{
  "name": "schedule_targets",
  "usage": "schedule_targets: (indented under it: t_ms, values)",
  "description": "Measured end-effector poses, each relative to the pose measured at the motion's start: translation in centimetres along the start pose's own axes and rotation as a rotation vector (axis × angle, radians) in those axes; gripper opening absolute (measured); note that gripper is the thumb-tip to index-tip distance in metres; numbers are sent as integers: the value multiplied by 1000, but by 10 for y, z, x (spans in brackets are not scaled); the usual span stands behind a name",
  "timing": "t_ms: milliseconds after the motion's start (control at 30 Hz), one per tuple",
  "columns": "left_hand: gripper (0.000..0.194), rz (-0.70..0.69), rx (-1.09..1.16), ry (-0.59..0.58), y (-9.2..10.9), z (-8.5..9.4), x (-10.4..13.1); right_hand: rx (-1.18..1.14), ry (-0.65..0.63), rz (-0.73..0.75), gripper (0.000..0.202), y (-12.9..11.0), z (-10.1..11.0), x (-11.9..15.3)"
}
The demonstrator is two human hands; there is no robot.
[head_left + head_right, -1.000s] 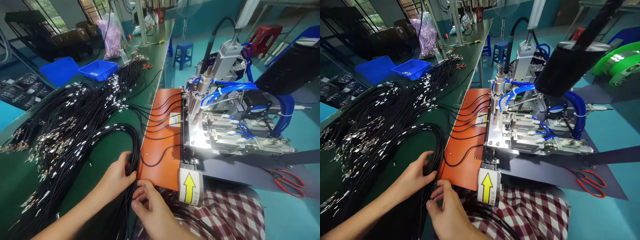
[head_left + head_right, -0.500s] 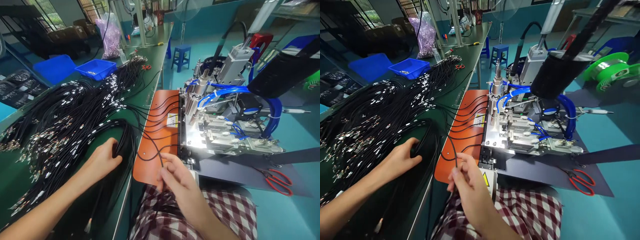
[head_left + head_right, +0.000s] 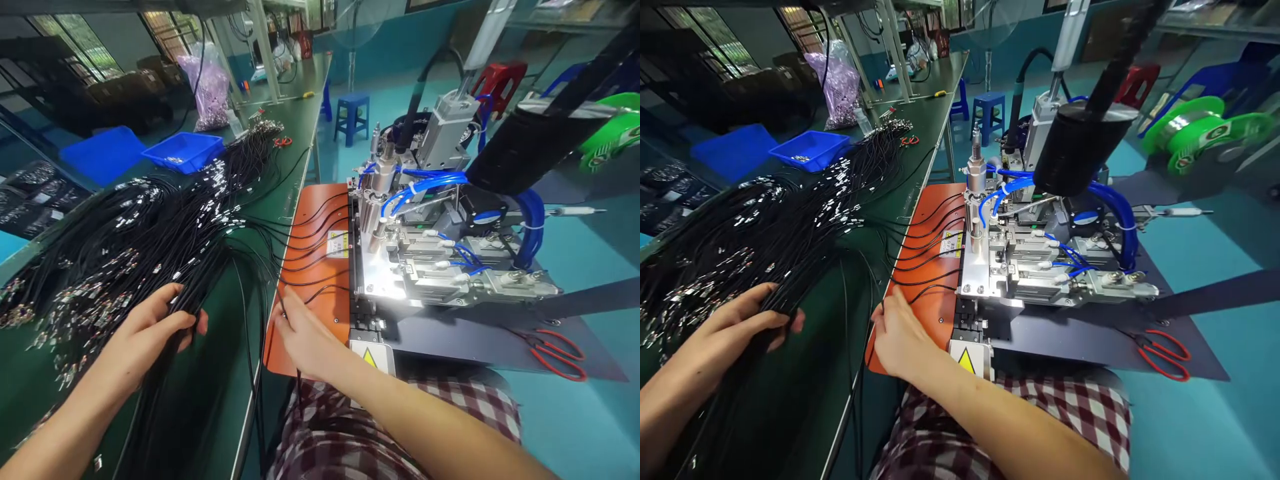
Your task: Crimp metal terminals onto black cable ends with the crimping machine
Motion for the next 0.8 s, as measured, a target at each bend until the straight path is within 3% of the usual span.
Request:
schedule_targets:
  t_ms: [100,200,267,333,400,467,533,633,733,800]
  values:
    - [24,-145,-252,-55,-20,-15,-4,0,128,13,13,-2,10,2]
    - [42,-297,-433,-55,-29,-42,-4,-154,89,-63,12,-7,23,14]
    - [52,-520,-598,46,-12,-60,4,-315,1,-143,12,-11,32,25]
    - [52,-843,-710,116,16,-80,18,-381,-62,-175,15,-16,45,38]
    - [45,-1153,-781,-121,35,-106,32,-330,-125,-190,17,-14,55,56]
    - [33,-1321,-842,-397,39,-124,39,-257,-191,-254,18,-3,60,81]
    - [24,-1317,-894,-491,35,-129,36,-195,-162,-360,24,15,65,108]
    - [22,-1193,-940,-435,30,-130,30,-49,-33,-386,22,32,74,133]
    - [19,-1128,-889,-456,30,-143,42,102,13,-324,23,29,78,132]
    - [26,-1084,-780,-558,28,-157,53,148,-1,-275,22,23,81,125]
Point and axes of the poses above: each hand's wrist, its own x-axis away from the middle knuckle, its own z-axis out of the back of the hand, y = z × x, the point moved 5 cm from there along -x, towards the middle knuckle, and after that the axes turned 10 degrees about x, right-handed, at the moved point
